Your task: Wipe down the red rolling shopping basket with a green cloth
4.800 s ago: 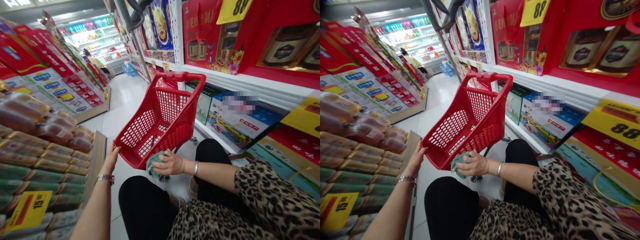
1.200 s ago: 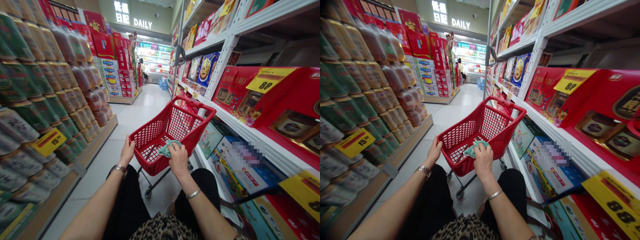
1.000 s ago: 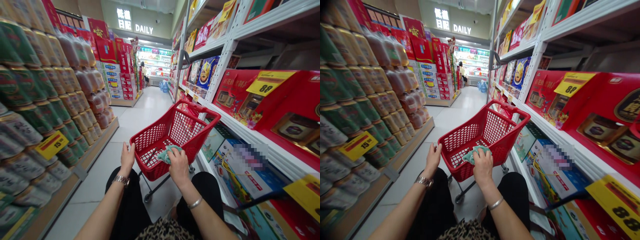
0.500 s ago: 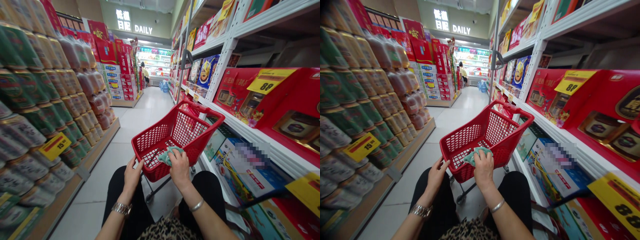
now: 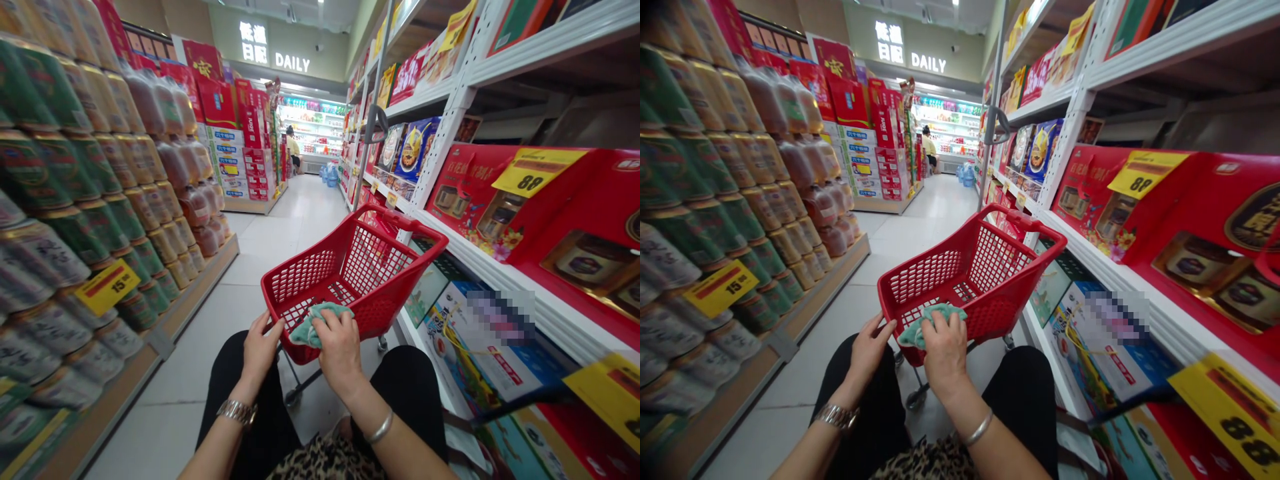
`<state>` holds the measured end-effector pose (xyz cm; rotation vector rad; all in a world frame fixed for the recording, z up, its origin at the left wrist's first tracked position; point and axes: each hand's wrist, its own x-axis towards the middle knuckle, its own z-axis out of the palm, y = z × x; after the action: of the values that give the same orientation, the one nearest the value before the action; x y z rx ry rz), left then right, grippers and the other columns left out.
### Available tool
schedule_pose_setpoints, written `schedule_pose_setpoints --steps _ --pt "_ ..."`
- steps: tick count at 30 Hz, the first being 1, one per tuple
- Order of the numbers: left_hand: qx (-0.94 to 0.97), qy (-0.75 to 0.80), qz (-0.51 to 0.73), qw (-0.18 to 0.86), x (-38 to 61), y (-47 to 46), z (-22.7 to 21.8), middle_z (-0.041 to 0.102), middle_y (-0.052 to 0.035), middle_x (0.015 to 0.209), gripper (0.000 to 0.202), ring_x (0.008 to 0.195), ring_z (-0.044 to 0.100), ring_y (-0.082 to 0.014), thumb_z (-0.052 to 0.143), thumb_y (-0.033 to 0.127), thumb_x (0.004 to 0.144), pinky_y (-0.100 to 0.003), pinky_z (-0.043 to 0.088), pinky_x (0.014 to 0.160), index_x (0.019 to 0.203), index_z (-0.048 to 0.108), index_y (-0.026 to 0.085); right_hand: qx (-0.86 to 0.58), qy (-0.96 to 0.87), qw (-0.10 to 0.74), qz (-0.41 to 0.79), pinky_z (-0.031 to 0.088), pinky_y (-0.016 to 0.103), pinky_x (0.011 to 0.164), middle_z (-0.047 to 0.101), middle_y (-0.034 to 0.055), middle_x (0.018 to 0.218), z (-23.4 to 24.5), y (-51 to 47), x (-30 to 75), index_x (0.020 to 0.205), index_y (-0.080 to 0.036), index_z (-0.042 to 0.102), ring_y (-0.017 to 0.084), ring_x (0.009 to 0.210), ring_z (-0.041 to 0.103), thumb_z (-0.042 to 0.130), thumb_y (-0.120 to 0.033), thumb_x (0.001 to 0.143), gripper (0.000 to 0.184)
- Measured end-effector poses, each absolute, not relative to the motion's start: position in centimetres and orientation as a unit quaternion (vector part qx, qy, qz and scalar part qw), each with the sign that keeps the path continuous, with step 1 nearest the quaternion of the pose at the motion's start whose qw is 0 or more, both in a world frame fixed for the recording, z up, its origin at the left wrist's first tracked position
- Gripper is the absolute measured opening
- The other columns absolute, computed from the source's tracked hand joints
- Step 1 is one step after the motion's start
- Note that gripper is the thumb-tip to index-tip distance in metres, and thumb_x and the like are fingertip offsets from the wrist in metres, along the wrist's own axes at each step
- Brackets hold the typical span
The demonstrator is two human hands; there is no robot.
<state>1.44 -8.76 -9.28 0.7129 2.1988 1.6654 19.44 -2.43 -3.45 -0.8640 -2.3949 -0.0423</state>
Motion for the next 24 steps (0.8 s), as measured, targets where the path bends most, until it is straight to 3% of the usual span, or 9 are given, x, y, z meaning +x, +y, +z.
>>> schedule_pose_setpoints --steps 9,24 --pt "0.251 0.761 0.582 0.136 1.3 -8.8 -9.1 0.072 -0.0097 0.128 0.045 0.117 0.067 -0.0296 0.067 0.048 0.073 -0.042 0.051 0.107 0.108 0.076 0.021 -0.267 -0.912 0.307 -0.051 0.039 0.037 0.072 0.073 0.0024 0.118 -4.6 -4.8 18.2 0.101 -0.028 0.073 0.022 0.086 0.051 0.058 -0.015 0.097 0.019" --pt "0.260 0.766 0.569 0.146 -0.8 -8.8 -8.6 0.071 -0.0140 0.130 0.049 0.123 0.065 -0.0315 0.068 0.045 0.070 -0.042 0.050 0.108 0.108 0.077 0.016 -0.282 -0.906 0.312 -0.045 0.040 0.037 0.076 0.068 0.0010 0.136 -4.4 -3.1 19.0 0.109 -0.033 0.075 0.023 0.094 0.052 0.059 -0.015 0.097 0.027"
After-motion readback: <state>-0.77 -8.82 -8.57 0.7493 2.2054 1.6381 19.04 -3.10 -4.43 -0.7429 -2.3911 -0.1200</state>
